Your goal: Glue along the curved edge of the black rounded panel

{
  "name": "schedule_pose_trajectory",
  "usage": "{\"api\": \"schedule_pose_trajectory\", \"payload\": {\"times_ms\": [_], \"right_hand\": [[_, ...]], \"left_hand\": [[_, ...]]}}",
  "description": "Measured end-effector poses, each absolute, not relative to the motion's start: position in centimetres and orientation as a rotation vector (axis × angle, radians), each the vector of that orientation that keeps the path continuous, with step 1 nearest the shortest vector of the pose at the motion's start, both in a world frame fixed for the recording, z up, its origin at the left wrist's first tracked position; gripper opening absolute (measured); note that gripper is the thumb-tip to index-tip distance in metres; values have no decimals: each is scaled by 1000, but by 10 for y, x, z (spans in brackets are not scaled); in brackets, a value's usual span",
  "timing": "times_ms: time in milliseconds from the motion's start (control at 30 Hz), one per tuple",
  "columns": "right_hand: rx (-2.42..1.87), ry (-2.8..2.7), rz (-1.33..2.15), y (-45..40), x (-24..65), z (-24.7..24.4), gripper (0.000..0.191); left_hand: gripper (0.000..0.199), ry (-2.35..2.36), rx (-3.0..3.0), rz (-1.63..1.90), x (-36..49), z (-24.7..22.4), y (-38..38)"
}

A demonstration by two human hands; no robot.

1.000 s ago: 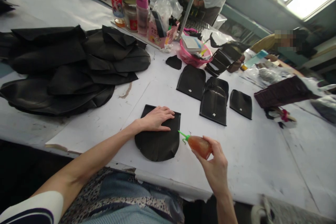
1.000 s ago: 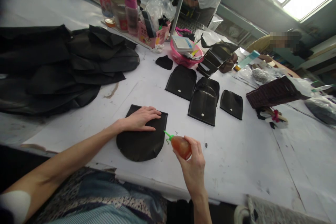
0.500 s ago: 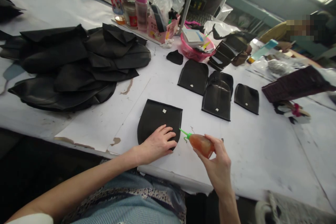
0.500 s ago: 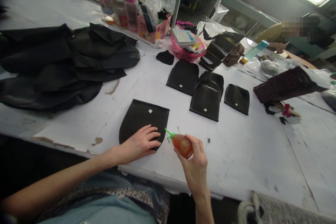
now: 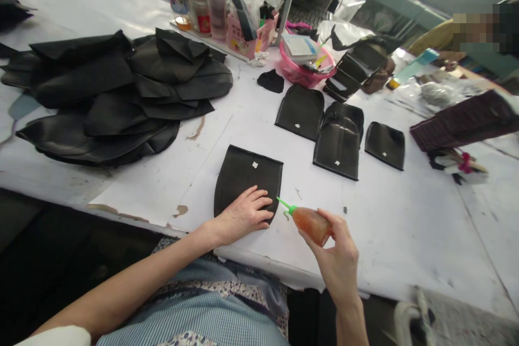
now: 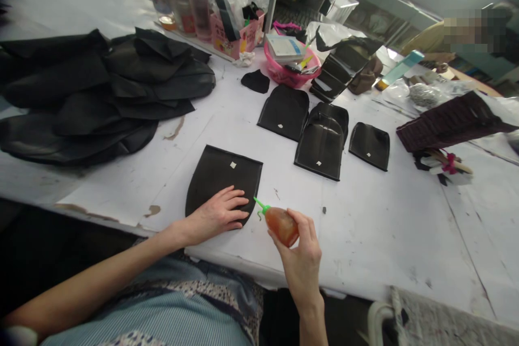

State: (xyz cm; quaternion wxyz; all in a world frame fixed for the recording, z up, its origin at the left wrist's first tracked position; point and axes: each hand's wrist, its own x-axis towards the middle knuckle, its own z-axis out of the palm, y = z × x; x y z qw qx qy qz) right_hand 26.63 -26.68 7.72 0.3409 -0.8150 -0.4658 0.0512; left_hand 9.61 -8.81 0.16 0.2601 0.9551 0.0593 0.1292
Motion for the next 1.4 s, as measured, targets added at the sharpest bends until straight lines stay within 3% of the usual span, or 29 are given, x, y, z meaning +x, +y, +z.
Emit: {"api": "schedule_pose_trajectory", "payload": {"times_ms": [1400], "right_hand": [[-2139,-1114,259,-300,243,78,41]], "left_hand": [[17,200,2624,416,96,-4,-92]]}}
